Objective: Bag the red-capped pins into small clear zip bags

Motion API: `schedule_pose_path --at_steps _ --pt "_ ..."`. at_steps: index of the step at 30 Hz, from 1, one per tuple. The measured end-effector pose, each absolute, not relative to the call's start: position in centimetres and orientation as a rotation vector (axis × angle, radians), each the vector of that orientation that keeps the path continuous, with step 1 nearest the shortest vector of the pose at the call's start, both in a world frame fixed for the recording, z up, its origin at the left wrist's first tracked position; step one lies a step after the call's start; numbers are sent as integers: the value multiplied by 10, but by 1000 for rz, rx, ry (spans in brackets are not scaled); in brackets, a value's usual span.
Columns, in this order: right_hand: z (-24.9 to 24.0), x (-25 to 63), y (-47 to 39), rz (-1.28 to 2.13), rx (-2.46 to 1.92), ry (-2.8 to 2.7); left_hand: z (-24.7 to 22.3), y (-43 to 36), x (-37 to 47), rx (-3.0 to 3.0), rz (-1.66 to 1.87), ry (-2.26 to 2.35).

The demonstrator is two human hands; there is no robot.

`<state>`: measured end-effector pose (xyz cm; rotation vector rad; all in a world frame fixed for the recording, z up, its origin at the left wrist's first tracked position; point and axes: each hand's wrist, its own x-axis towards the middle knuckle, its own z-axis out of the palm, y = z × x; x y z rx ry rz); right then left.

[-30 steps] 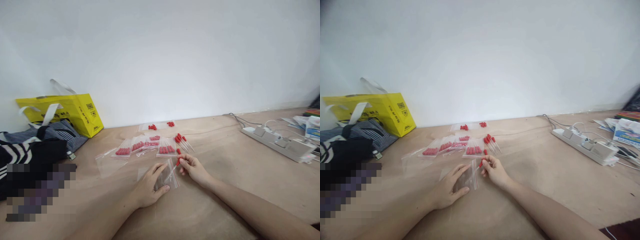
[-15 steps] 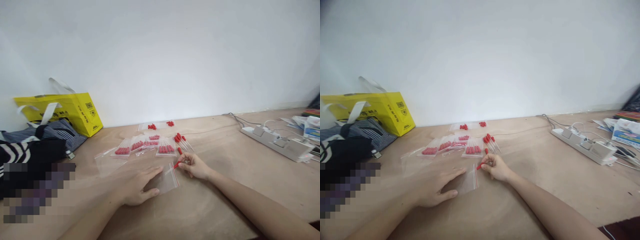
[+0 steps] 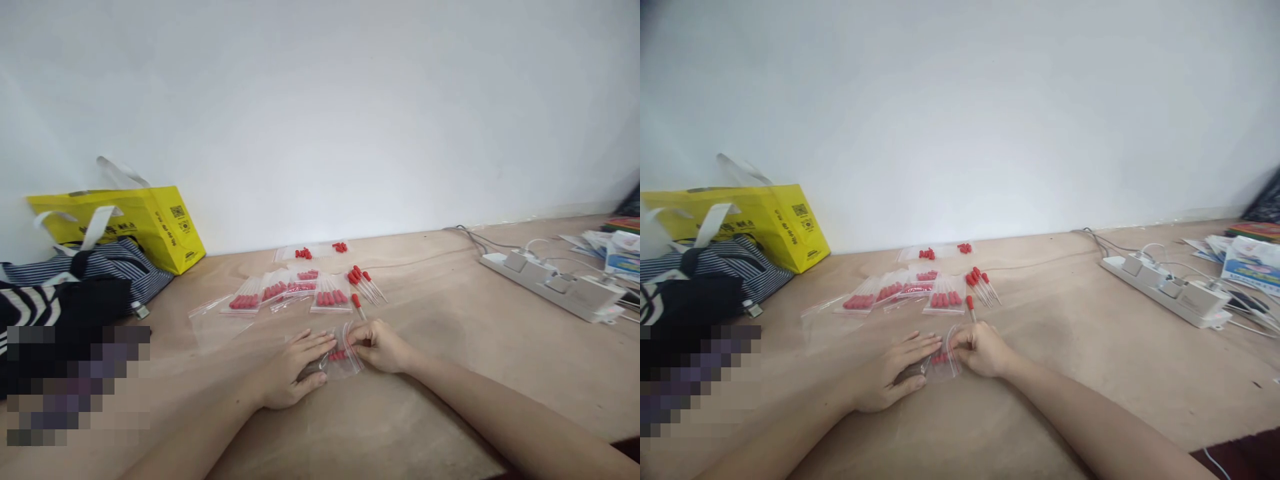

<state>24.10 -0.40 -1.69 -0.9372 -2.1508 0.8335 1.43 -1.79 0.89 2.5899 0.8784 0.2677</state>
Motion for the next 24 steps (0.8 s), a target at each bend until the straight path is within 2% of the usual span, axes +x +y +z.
schedule_pose_path --at_steps 3,8,13,18,24 --pt "-13 243 2 687 -1047 -2051 6 -17 16 2582 353 887" --pt "-10 248 25 444 -1535 -1775 6 -17 9 2549 468 986" --pt "-18 246 42 442 -1714 -1809 3 -17 -3 2523 372 991" --pt "-18 262 40 625 -1651 -1794 3 -16 -2 2496 348 974" --pt "-13 272 28 971 -1152 -1582 6 -17 1 2498 303 1046"
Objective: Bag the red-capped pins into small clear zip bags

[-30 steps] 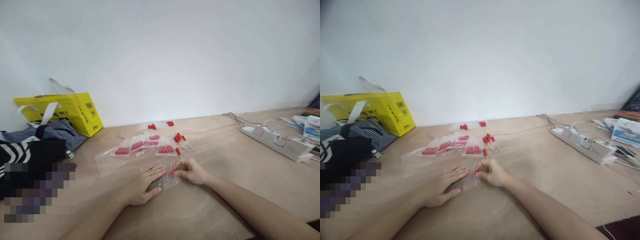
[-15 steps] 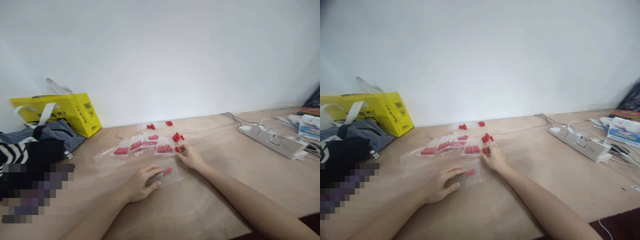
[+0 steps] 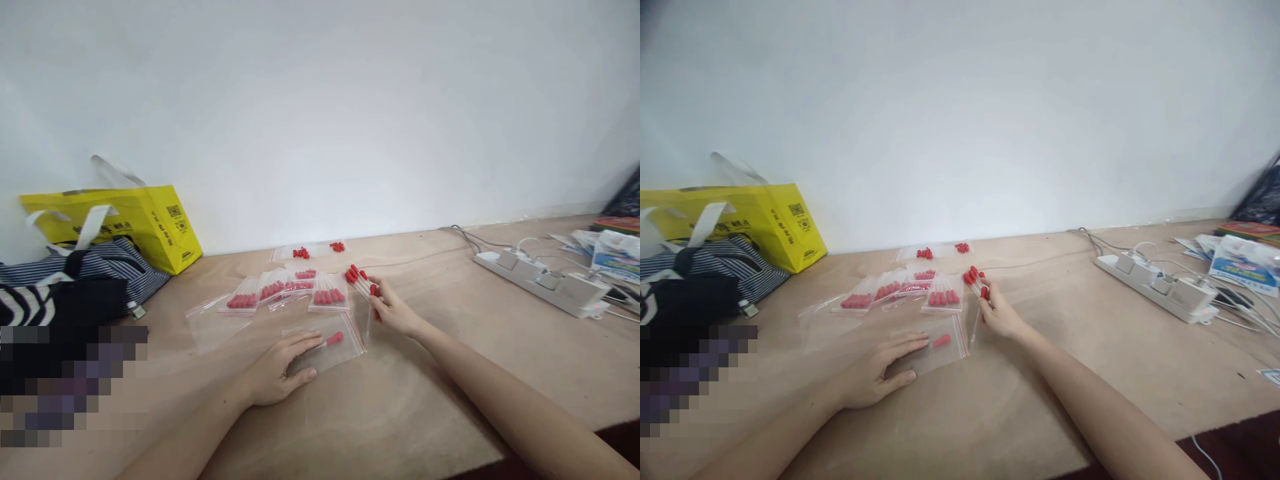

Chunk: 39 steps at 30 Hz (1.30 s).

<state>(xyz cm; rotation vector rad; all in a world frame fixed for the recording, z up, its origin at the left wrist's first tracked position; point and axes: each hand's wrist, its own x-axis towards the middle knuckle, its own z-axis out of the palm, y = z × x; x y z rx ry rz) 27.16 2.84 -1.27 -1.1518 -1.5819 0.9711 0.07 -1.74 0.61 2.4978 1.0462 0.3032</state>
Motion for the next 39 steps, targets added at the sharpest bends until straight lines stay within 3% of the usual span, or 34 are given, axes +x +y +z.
schedule_pose_path --at_steps 10,39 --pt "-14 258 25 947 -1140 -1189 6 -17 -2 2498 255 1123" --pt "-26 266 35 900 -1215 -1152 5 -15 -2 2495 246 1112"
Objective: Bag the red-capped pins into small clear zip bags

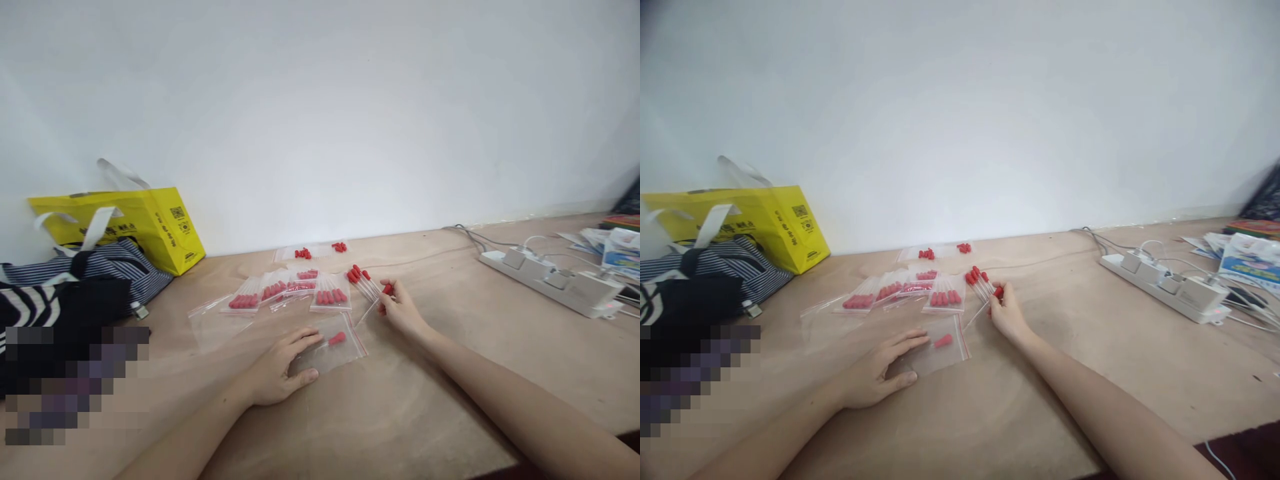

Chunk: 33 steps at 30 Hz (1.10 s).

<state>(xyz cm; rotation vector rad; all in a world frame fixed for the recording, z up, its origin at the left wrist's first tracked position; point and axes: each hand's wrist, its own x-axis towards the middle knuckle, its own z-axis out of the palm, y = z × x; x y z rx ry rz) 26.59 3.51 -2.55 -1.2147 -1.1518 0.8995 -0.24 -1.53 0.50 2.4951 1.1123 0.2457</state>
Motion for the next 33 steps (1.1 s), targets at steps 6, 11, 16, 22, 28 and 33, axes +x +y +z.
schedule_pose_path --at_steps 6,11,16,22,28,33 --pt "-24 268 36 921 -1237 -1136 7 -16 -2 2497 247 1119" --pt "-15 267 30 1002 -1225 -1153 5 -16 -4 2502 282 1098" --pt "-9 267 28 982 -1200 -1092 4 -17 -4 2496 289 1094" --pt "-12 262 23 1325 -1205 -1035 4 -16 -3 2482 280 1112" --pt "-18 256 15 1459 -1087 -1186 3 -17 -3 2468 286 1154" --pt "-17 254 9 1391 -1071 -1548 2 -16 -3 2483 310 1130"
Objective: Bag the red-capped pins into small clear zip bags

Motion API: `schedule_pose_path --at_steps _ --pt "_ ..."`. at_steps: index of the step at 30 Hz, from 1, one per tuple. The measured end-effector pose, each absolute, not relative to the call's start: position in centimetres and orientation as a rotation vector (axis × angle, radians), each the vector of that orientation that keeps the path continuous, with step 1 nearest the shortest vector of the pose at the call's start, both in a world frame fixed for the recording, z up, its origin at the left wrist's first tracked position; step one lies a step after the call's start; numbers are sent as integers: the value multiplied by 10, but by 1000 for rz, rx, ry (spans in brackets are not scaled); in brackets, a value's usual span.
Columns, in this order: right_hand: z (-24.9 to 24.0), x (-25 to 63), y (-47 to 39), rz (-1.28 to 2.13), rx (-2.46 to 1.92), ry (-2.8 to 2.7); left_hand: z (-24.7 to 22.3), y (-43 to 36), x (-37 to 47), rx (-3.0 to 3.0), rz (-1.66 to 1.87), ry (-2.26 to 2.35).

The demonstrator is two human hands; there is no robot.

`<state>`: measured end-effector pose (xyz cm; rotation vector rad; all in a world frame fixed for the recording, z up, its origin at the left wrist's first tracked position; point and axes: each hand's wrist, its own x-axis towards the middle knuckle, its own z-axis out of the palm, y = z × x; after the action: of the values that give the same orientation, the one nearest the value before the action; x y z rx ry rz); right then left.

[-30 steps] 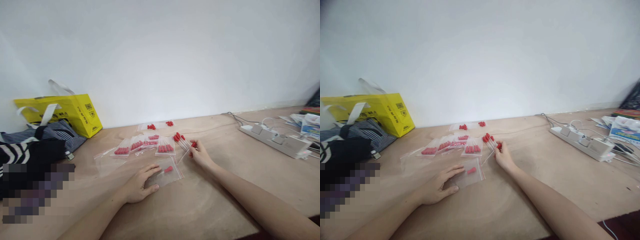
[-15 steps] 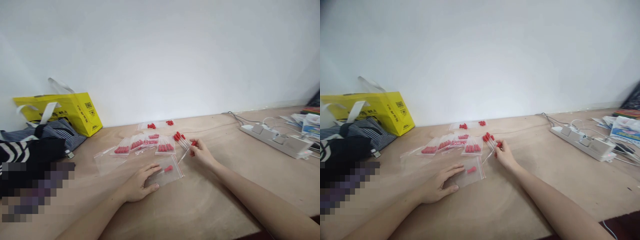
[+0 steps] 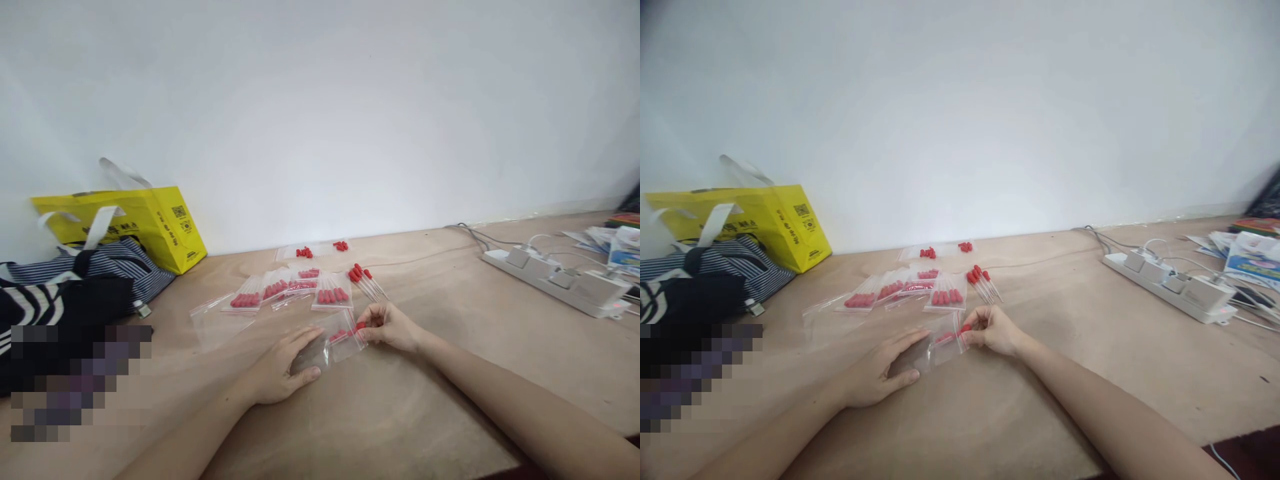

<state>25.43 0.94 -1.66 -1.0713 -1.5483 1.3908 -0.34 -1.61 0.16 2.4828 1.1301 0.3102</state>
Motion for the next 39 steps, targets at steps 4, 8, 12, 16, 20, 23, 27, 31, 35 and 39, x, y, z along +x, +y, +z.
schedule_pose_path --at_steps 4,8,12,16,20,23,27,31,35,39 --pt "-14 253 4 1353 -1050 -1824 3 -16 -2 2477 288 1145" --pt "-16 247 1 1304 -942 -1951 4 -16 -2 2483 282 1131" --pt "-25 239 8 1195 -1025 -1840 4 -16 -2 2480 282 1131" --pt "-30 236 14 1091 -1053 -1792 2 -15 -3 2480 289 1120" --pt "-24 247 17 1152 -1025 -1921 3 -16 -3 2496 315 1083" --pt "-16 260 30 1020 -1169 -1835 6 -17 -1 2494 301 1082" --pt "-4 271 61 641 -1553 -1653 10 -17 1 2481 284 1079" --pt "4 263 84 495 -1726 -1620 11 -17 2 2460 276 1080" --pt "5 246 95 395 -1857 -1618 10 -18 3 2460 273 1076" --pt "1 236 101 413 -1861 -1619 9 -18 3 2464 288 1074"
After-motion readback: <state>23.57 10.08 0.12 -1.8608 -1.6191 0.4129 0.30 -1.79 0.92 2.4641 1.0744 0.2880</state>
